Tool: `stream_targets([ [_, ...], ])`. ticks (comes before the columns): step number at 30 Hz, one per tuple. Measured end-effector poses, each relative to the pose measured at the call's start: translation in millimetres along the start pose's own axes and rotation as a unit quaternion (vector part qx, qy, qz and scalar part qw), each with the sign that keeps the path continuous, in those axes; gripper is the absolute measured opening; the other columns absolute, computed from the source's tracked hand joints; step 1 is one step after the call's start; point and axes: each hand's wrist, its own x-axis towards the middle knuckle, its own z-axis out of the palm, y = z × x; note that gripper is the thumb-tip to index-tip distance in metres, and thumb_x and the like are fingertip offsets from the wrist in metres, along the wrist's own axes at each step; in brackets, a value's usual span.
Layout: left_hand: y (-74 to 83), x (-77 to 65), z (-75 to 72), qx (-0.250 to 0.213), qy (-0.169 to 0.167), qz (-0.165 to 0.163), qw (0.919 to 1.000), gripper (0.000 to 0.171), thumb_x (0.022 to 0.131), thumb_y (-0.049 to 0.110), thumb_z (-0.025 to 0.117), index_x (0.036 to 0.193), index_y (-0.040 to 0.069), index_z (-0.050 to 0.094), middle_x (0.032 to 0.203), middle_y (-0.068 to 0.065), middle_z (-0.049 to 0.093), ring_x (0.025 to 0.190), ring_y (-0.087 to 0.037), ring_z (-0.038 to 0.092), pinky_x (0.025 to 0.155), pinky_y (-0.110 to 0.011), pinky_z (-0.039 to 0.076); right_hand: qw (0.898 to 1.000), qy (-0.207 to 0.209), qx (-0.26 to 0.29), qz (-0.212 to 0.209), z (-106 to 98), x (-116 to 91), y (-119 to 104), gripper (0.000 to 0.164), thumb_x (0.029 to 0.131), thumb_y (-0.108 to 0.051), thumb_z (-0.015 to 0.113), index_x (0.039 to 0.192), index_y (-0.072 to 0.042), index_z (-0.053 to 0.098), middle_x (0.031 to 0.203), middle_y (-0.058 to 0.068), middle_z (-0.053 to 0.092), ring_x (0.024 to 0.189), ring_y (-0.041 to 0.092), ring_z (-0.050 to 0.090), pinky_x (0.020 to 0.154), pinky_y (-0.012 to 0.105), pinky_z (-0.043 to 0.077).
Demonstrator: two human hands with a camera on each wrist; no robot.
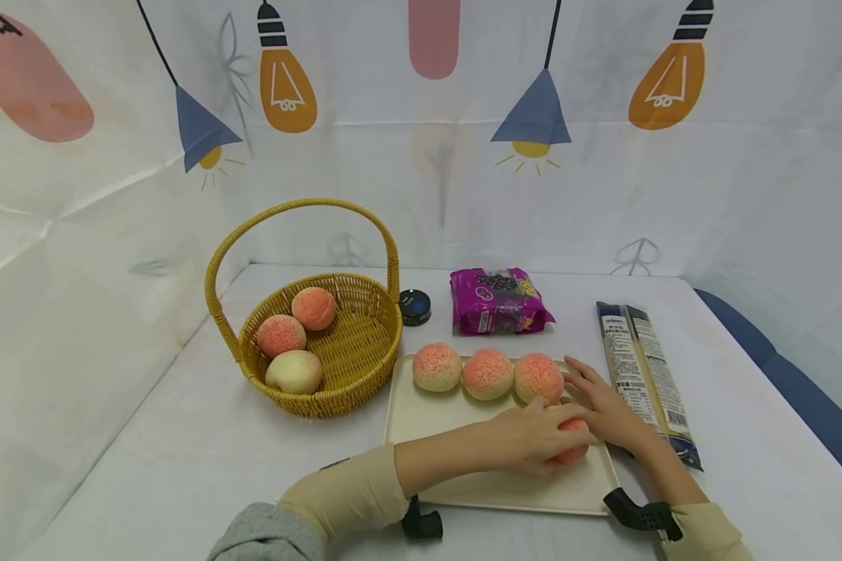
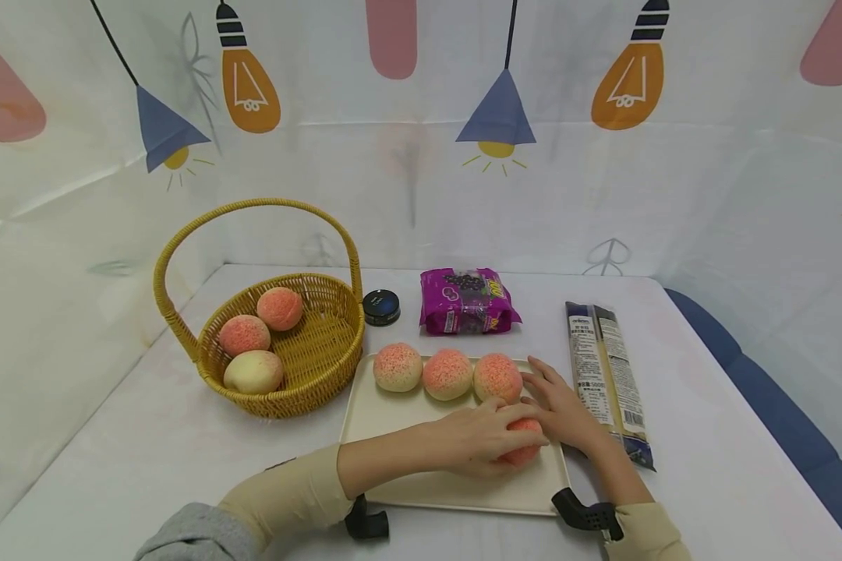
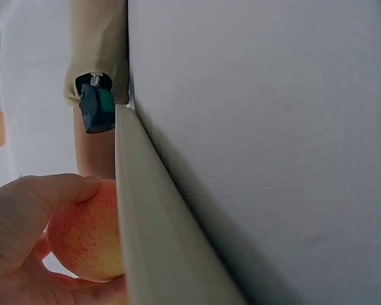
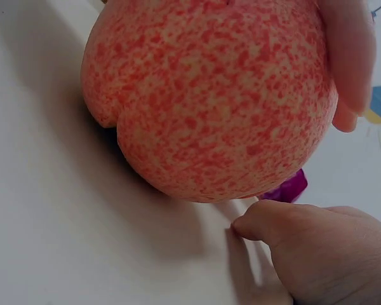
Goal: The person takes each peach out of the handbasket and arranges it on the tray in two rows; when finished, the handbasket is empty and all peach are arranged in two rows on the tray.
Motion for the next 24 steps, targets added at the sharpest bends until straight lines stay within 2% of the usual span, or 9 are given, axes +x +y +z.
stream_targets([
  [5,0.1,-2.3,-2.5,0.000,0.009,-0.007,0.9999,0.049,0.086,0.039,0.059,0.130,0.023,0.044,0.133,-0.002,0.037,0.117,-0.008,0.036,0.095,-0.022,0.029,1.000,0.001,0.003,-0.010,-0.1,0.4,1.7,0.041,0.088,-0.018,0.059,0.124,0.000,0.052,0.142,0.024,0.027,0.124,0.048,0.029,0.090,0.066,0.028],
  [8,0.1,-3.1,-4.0,-0.017,0.009,-0.011,0.9998,0.050,0.086,0.038,0.060,0.130,0.023,0.044,0.133,-0.002,0.037,0.116,-0.009,0.037,0.096,-0.022,0.029,1.000,0.003,0.002,-0.016,-0.5,0.3,2.8,0.042,0.087,-0.018,0.060,0.124,0.001,0.052,0.142,0.025,0.027,0.124,0.049,0.029,0.090,0.065,0.028],
  [13,1.7,-1.5,-4.2,-0.051,-0.004,-0.032,0.9982,0.053,0.085,0.037,0.063,0.132,0.027,0.041,0.135,-0.001,0.033,0.115,-0.011,0.038,0.090,-0.019,0.035,1.000,0.002,0.009,-0.012,-0.7,-0.2,3.1,0.044,0.086,-0.018,0.062,0.124,0.001,0.052,0.142,0.024,0.027,0.124,0.049,0.029,0.090,0.065,0.028],
  [20,5.3,2.6,-2.6,-0.038,0.019,-0.045,0.9981,0.052,0.086,0.038,0.061,0.132,0.025,0.041,0.133,-0.003,0.036,0.108,-0.015,0.046,0.085,-0.019,0.040,1.000,0.006,0.003,-0.023,-0.6,0.0,0.4,0.043,0.085,-0.017,0.062,0.123,0.002,0.052,0.140,0.026,0.028,0.122,0.050,0.031,0.089,0.065,0.030],
  [24,6.2,4.0,-3.1,-0.049,0.013,-0.043,0.9978,0.053,0.085,0.039,0.062,0.132,0.024,0.041,0.131,-0.003,0.037,0.105,-0.015,0.047,0.085,-0.019,0.040,1.000,0.008,0.001,-0.021,-0.7,0.0,-0.1,0.040,0.087,-0.015,0.060,0.123,0.001,0.053,0.140,0.026,0.028,0.122,0.049,0.032,0.089,0.065,0.030],
])
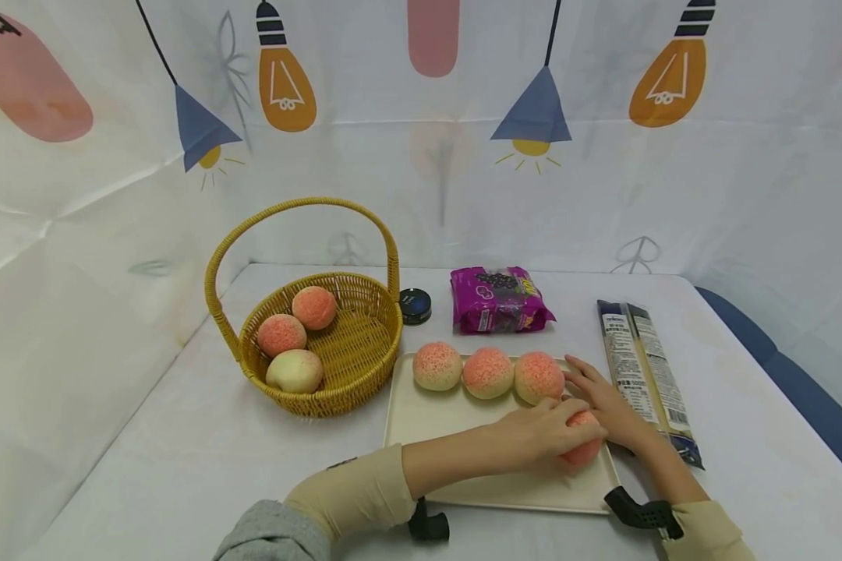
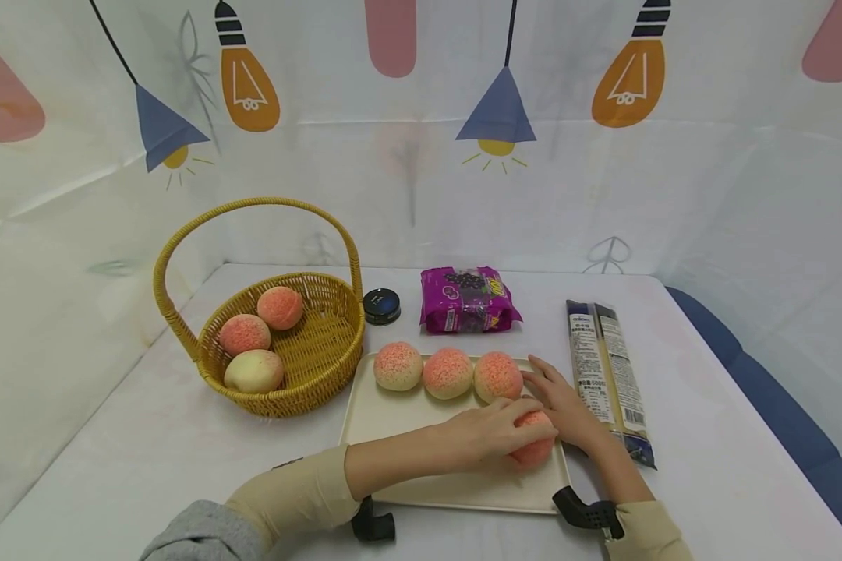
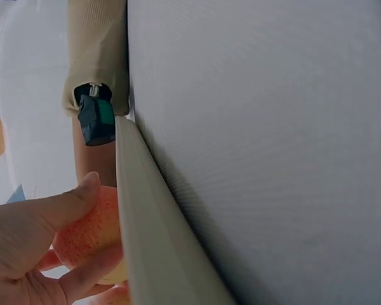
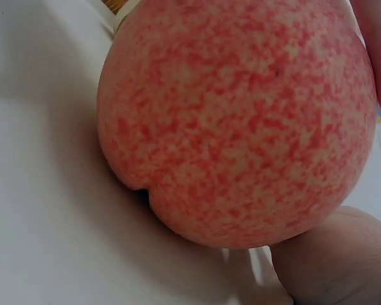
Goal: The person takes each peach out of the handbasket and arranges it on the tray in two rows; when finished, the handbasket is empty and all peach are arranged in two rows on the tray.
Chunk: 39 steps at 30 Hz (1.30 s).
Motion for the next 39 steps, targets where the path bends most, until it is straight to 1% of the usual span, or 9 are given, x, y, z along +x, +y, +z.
stream_targets([
  [3,1.2,0.7,-1.5,-0.006,-0.010,0.008,0.9999,0.055,0.085,0.038,0.062,0.133,0.022,0.041,0.132,-0.004,0.038,0.104,-0.015,0.047,0.084,-0.018,0.039,1.000,0.001,0.000,0.003,0,1,1,0.037,0.089,-0.015,0.057,0.122,0.001,0.053,0.140,0.026,0.028,0.122,0.049,0.032,0.089,0.065,0.030],
  [6,3.5,1.0,-4.7,-0.010,-0.031,0.001,0.9995,0.058,0.083,0.039,0.064,0.134,0.025,0.040,0.134,-0.002,0.035,0.104,-0.013,0.046,0.078,-0.015,0.040,1.000,0.001,-0.002,0.004,1,1,1,0.036,0.091,-0.015,0.055,0.122,0.001,0.053,0.140,0.026,0.028,0.122,0.048,0.032,0.089,0.065,0.030],
  [10,5.5,0.2,-9.7,-0.005,-0.053,-0.030,0.9981,0.063,0.080,0.044,0.066,0.135,0.031,0.037,0.134,0.003,0.032,0.106,-0.011,0.043,0.069,-0.014,0.041,1.000,-0.006,-0.003,0.005,0,0,1,0.038,0.090,-0.017,0.057,0.124,0.000,0.052,0.141,0.025,0.028,0.122,0.048,0.032,0.089,0.065,0.030],
  [16,3.9,-1.5,-14.6,-0.002,-0.048,-0.057,0.9972,0.059,0.080,0.049,0.064,0.132,0.035,0.038,0.130,0.010,0.035,0.104,-0.008,0.044,0.065,-0.016,0.043,1.000,-0.015,0.001,0.009,-2,0,1,0.048,0.084,-0.020,0.064,0.125,0.000,0.051,0.142,0.025,0.027,0.123,0.048,0.031,0.089,0.065,0.030],
  [23,-1.2,-4.4,-23.0,-0.015,-0.070,-0.084,0.9939,0.057,0.082,0.055,0.057,0.133,0.035,0.039,0.128,0.014,0.042,0.109,-0.005,0.045,0.070,-0.021,0.045,0.999,-0.021,0.008,0.027,-2,0,-1,0.042,0.090,-0.023,0.057,0.125,0.000,0.051,0.143,0.023,0.026,0.125,0.048,0.028,0.091,0.066,0.027],
  [26,-5.1,-7.3,-28.7,-0.022,-0.077,-0.094,0.9924,0.058,0.082,0.052,0.058,0.134,0.037,0.038,0.126,0.014,0.043,0.106,-0.003,0.046,0.065,-0.019,0.045,0.999,-0.019,0.009,0.027,-2,-1,-1,0.042,0.090,-0.023,0.057,0.125,-0.001,0.052,0.143,0.023,0.026,0.125,0.048,0.028,0.091,0.066,0.027],
  [30,-11.9,-13.3,-34.3,-0.019,-0.061,-0.082,0.9946,0.056,0.085,0.042,0.060,0.136,0.033,0.038,0.128,0.010,0.043,0.108,-0.004,0.046,0.066,-0.018,0.045,1.000,-0.016,0.011,0.019,-1,-1,1,0.043,0.088,-0.022,0.060,0.124,-0.001,0.052,0.142,0.024,0.027,0.124,0.049,0.029,0.089,0.067,0.028],
  [37,-24.5,-22.4,-41.0,-0.018,-0.022,-0.067,0.9974,0.053,0.086,0.036,0.061,0.134,0.021,0.042,0.136,0.002,0.041,0.120,-0.010,0.041,0.088,-0.020,0.042,0.999,-0.016,0.018,0.027,-1,-1,2,0.041,0.090,-0.022,0.057,0.125,-0.001,0.052,0.143,0.023,0.026,0.125,0.050,0.026,0.089,0.068,0.026],
  [39,-27.5,-25.1,-44.0,-0.009,-0.009,-0.073,0.9973,0.051,0.086,0.036,0.061,0.132,0.020,0.044,0.135,0.001,0.042,0.119,-0.011,0.043,0.088,-0.020,0.041,0.999,-0.016,0.020,0.033,-1,0,1,0.040,0.091,-0.022,0.056,0.125,-0.001,0.052,0.143,0.023,0.026,0.125,0.049,0.025,0.090,0.068,0.025],
])
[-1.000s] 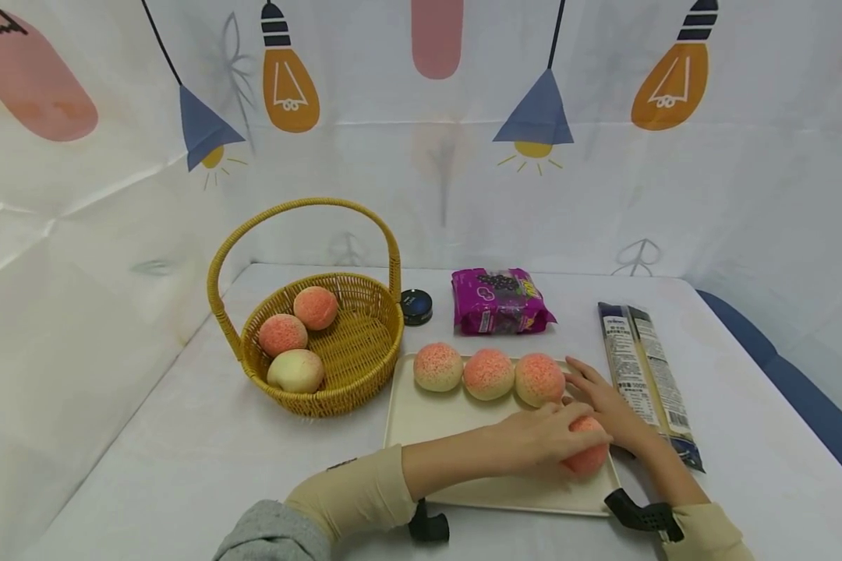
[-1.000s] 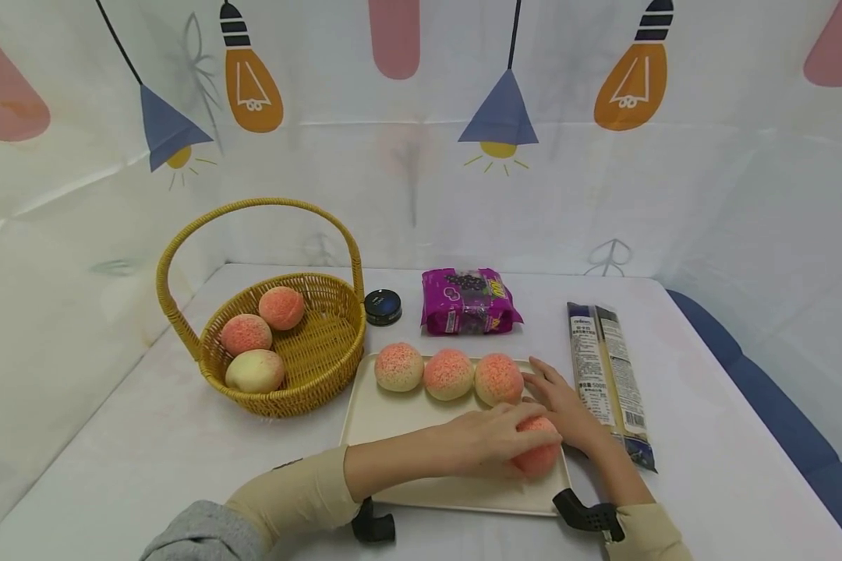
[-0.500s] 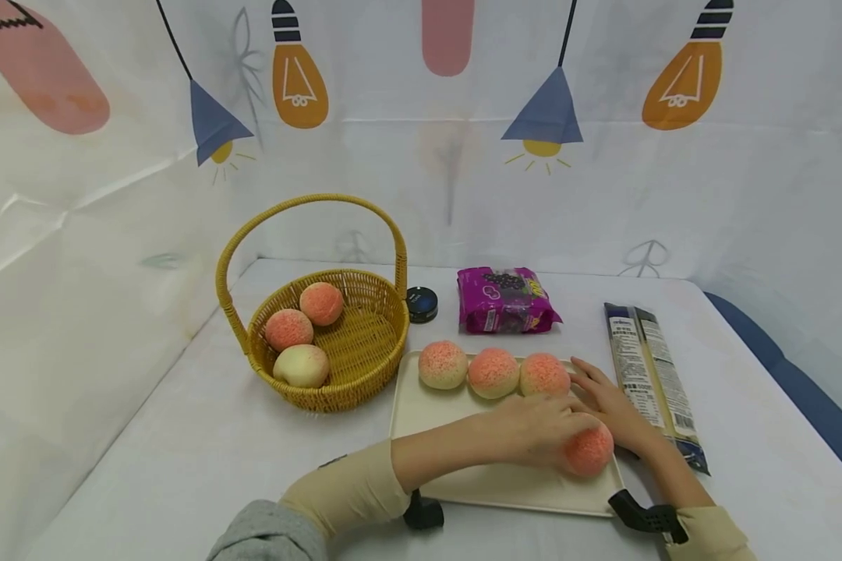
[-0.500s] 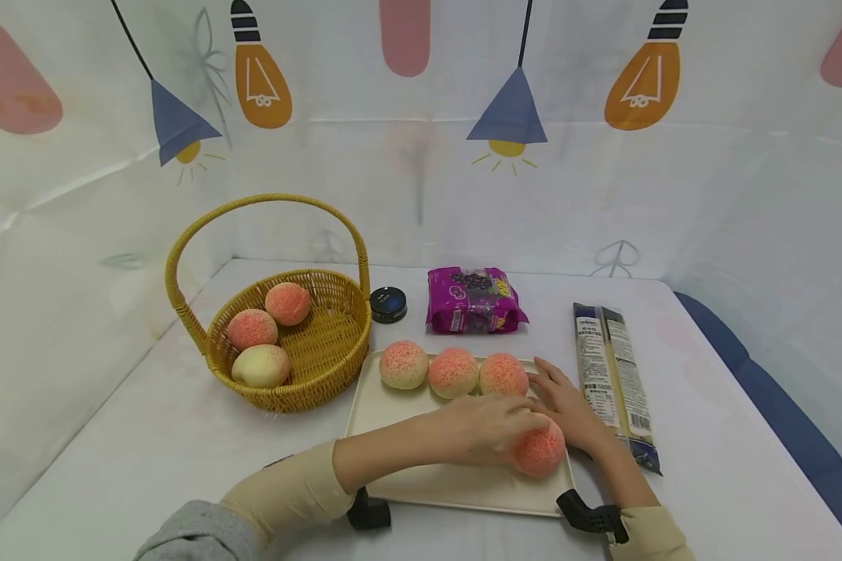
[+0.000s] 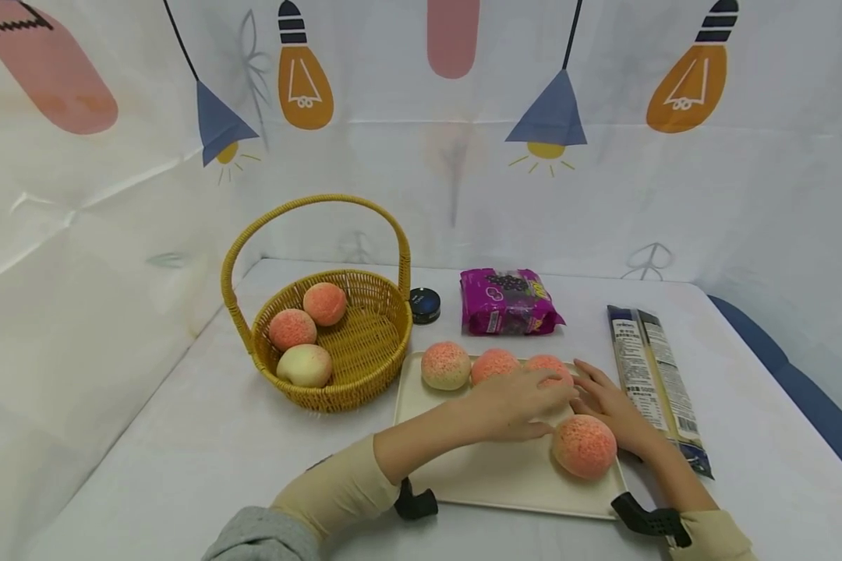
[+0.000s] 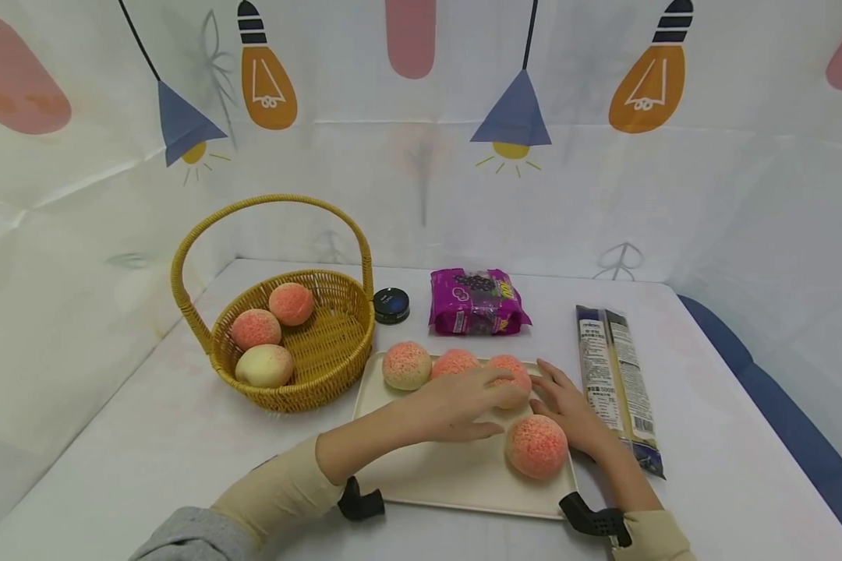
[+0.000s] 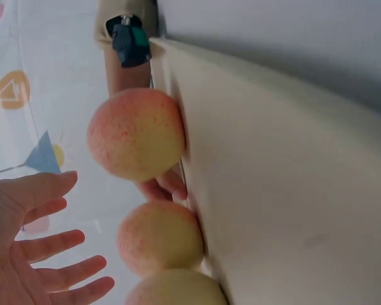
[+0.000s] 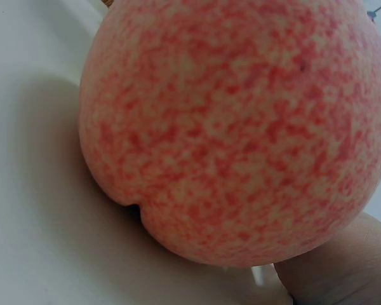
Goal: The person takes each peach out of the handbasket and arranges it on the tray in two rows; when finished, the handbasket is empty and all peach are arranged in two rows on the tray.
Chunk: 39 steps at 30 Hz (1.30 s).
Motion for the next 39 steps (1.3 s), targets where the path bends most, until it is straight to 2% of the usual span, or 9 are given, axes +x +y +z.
stream_targets([
  [4,-6.2,-4.0,-5.5,0.012,0.025,-0.021,0.9994,0.047,0.086,0.036,0.062,0.128,0.020,0.049,0.132,-0.001,0.046,0.114,-0.012,0.048,0.092,-0.023,0.040,1.000,0.000,0.001,0.003,0,0,-1,0.040,0.091,-0.022,0.056,0.125,-0.001,0.052,0.143,0.024,0.025,0.125,0.050,0.025,0.090,0.068,0.025],
  [9,-14.5,-8.4,-7.4,-0.006,0.010,-0.068,0.9976,0.048,0.086,0.037,0.061,0.131,0.023,0.048,0.134,0.001,0.045,0.117,-0.012,0.046,0.091,-0.025,0.042,1.000,-0.006,0.003,0.009,0,1,0,0.041,0.091,-0.023,0.055,0.125,0.000,0.051,0.144,0.023,0.024,0.126,0.049,0.025,0.091,0.067,0.025],
  [12,-20.1,-10.9,-7.3,-0.022,0.002,-0.093,0.9955,0.049,0.087,0.036,0.060,0.132,0.024,0.046,0.135,0.000,0.043,0.117,-0.016,0.047,0.087,-0.029,0.046,1.000,-0.008,0.004,0.011,1,1,1,0.042,0.092,-0.024,0.055,0.126,0.000,0.051,0.144,0.023,0.023,0.126,0.049,0.024,0.091,0.067,0.024],
  [16,-28.2,-15.5,-9.5,-0.040,0.008,-0.122,0.9917,0.048,0.088,0.035,0.059,0.133,0.026,0.046,0.138,-0.001,0.041,0.120,-0.020,0.045,0.090,-0.035,0.044,1.000,-0.005,0.000,0.006,1,2,2,0.042,0.092,-0.024,0.055,0.126,0.000,0.051,0.144,0.023,0.024,0.126,0.050,0.024,0.091,0.068,0.024],
  [22,-39.4,-26.4,-13.9,-0.034,0.038,-0.134,0.9896,0.046,0.087,0.033,0.062,0.130,0.022,0.049,0.135,-0.003,0.044,0.121,-0.021,0.043,0.095,-0.035,0.040,1.000,-0.005,-0.001,0.005,1,2,1,0.042,0.091,-0.024,0.055,0.125,0.001,0.051,0.144,0.023,0.024,0.126,0.050,0.024,0.091,0.067,0.024],
  [27,-47.9,-35.1,-17.5,-0.050,0.041,-0.165,0.9842,0.048,0.086,0.030,0.064,0.131,0.023,0.049,0.137,-0.002,0.041,0.121,-0.020,0.042,0.086,-0.032,0.046,1.000,-0.004,-0.006,0.004,0,1,-1,0.040,0.091,-0.023,0.056,0.124,0.000,0.052,0.143,0.024,0.025,0.125,0.050,0.026,0.091,0.067,0.025],
  [31,-56.1,-41.1,-18.8,-0.062,0.050,-0.186,0.9794,0.044,0.088,0.030,0.061,0.130,0.022,0.050,0.137,-0.004,0.040,0.122,-0.021,0.041,0.085,-0.032,0.047,1.000,-0.003,-0.006,0.007,0,1,-1,0.040,0.091,-0.023,0.056,0.124,0.000,0.053,0.143,0.024,0.025,0.125,0.050,0.026,0.091,0.067,0.025],
  [34,-63.5,-47.5,-17.0,-0.060,0.071,-0.184,0.9785,0.042,0.088,0.030,0.059,0.129,0.020,0.051,0.136,-0.008,0.042,0.121,-0.024,0.043,0.090,-0.035,0.044,1.000,0.000,-0.008,0.004,-1,1,-1,0.039,0.091,-0.022,0.056,0.123,0.000,0.053,0.142,0.024,0.026,0.124,0.050,0.027,0.090,0.068,0.026],
  [39,-76.2,-62.6,-13.8,-0.054,0.107,-0.185,0.9755,0.040,0.087,0.027,0.061,0.125,0.017,0.055,0.134,-0.010,0.044,0.116,-0.029,0.047,0.086,-0.040,0.046,1.000,0.004,-0.010,-0.001,-1,1,-3,0.038,0.090,-0.021,0.057,0.122,-0.001,0.054,0.142,0.024,0.027,0.124,0.050,0.028,0.089,0.067,0.027],
])
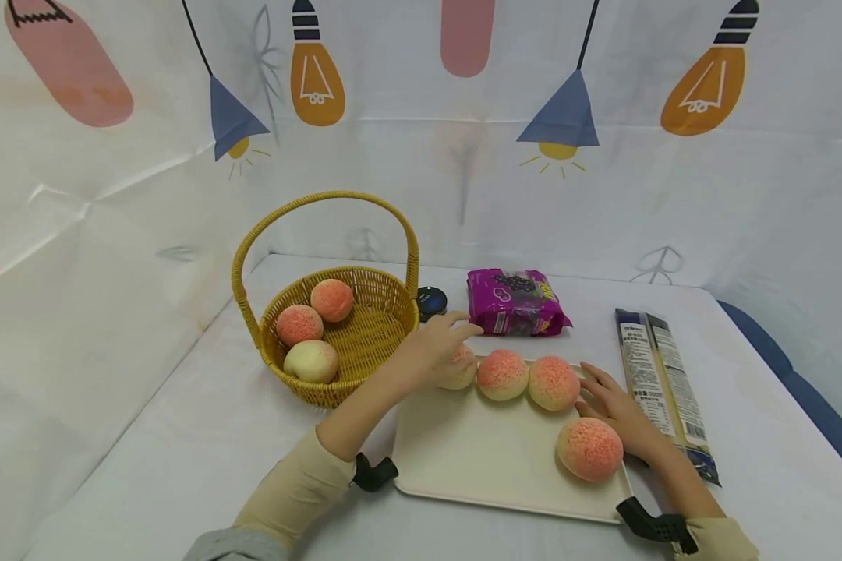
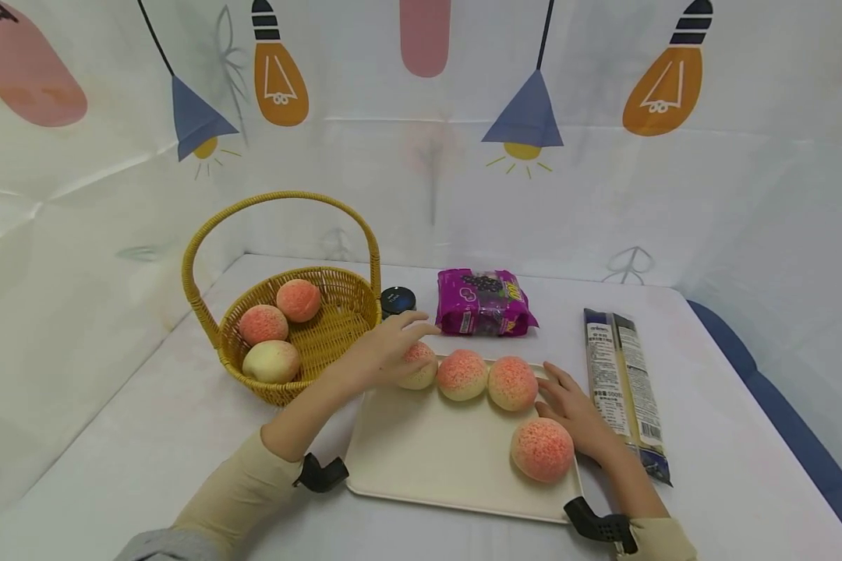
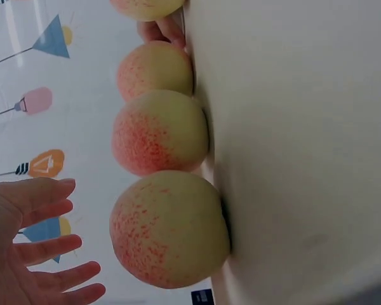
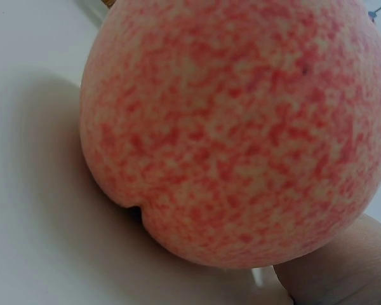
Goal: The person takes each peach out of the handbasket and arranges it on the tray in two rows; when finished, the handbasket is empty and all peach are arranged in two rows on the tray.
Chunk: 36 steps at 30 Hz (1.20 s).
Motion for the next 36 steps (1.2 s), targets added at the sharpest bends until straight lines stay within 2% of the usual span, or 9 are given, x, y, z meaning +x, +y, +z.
stream_targets([
  [7,-23.6,-16.8,-3.9,-0.036,0.013,-0.036,0.9986,0.037,0.086,0.019,0.063,0.122,0.015,0.056,0.133,-0.009,0.044,0.117,-0.027,0.046,0.094,-0.038,0.041,1.000,0.000,0.002,-0.001,0,2,0,0.038,0.091,-0.022,0.056,0.122,-0.001,0.054,0.142,0.024,0.026,0.124,0.050,0.028,0.089,0.068,0.026],
  [13,-37.4,-28.7,-8.3,-0.073,0.026,-0.042,0.9961,0.040,0.084,0.020,0.066,0.123,0.012,0.056,0.131,-0.010,0.045,0.117,-0.025,0.046,0.094,-0.037,0.040,1.000,-0.002,0.004,0.007,1,2,1,0.040,0.091,-0.024,0.056,0.123,0.000,0.053,0.143,0.023,0.025,0.125,0.050,0.026,0.090,0.068,0.025],
  [18,-49.5,-38.9,-15.2,-0.064,0.022,-0.057,0.9961,0.042,0.087,0.023,0.063,0.126,0.010,0.053,0.129,-0.011,0.047,0.117,-0.024,0.046,0.094,-0.036,0.041,1.000,-0.013,0.009,0.016,2,2,2,0.041,0.091,-0.026,0.055,0.124,-0.001,0.053,0.144,0.023,0.024,0.126,0.050,0.025,0.090,0.068,0.024],
  [25,-68.8,-52.0,-30.2,-0.053,0.023,-0.112,0.9920,0.043,0.088,0.028,0.061,0.127,0.011,0.052,0.127,-0.010,0.048,0.115,-0.027,0.048,0.090,-0.043,0.043,1.000,-0.003,0.007,0.008,0,1,0,0.039,0.091,-0.022,0.056,0.123,-0.001,0.053,0.143,0.024,0.025,0.125,0.050,0.026,0.090,0.068,0.025],
  [28,-76.5,-57.5,-34.6,-0.041,0.020,-0.122,0.9916,0.043,0.088,0.029,0.061,0.126,0.010,0.053,0.126,-0.012,0.049,0.114,-0.028,0.048,0.089,-0.044,0.044,1.000,-0.003,0.006,0.007,-1,1,-1,0.039,0.090,-0.022,0.057,0.123,-0.002,0.054,0.143,0.024,0.026,0.124,0.050,0.026,0.089,0.068,0.026],
  [36,-92.0,-75.5,-44.2,-0.032,-0.018,-0.150,0.9880,0.046,0.088,0.027,0.061,0.127,0.006,0.052,0.128,-0.017,0.047,0.116,-0.032,0.046,0.091,-0.047,0.041,1.000,0.000,0.005,0.009,1,-1,1,0.040,0.091,-0.023,0.056,0.123,-0.001,0.053,0.143,0.024,0.025,0.124,0.051,0.026,0.089,0.069,0.025],
])
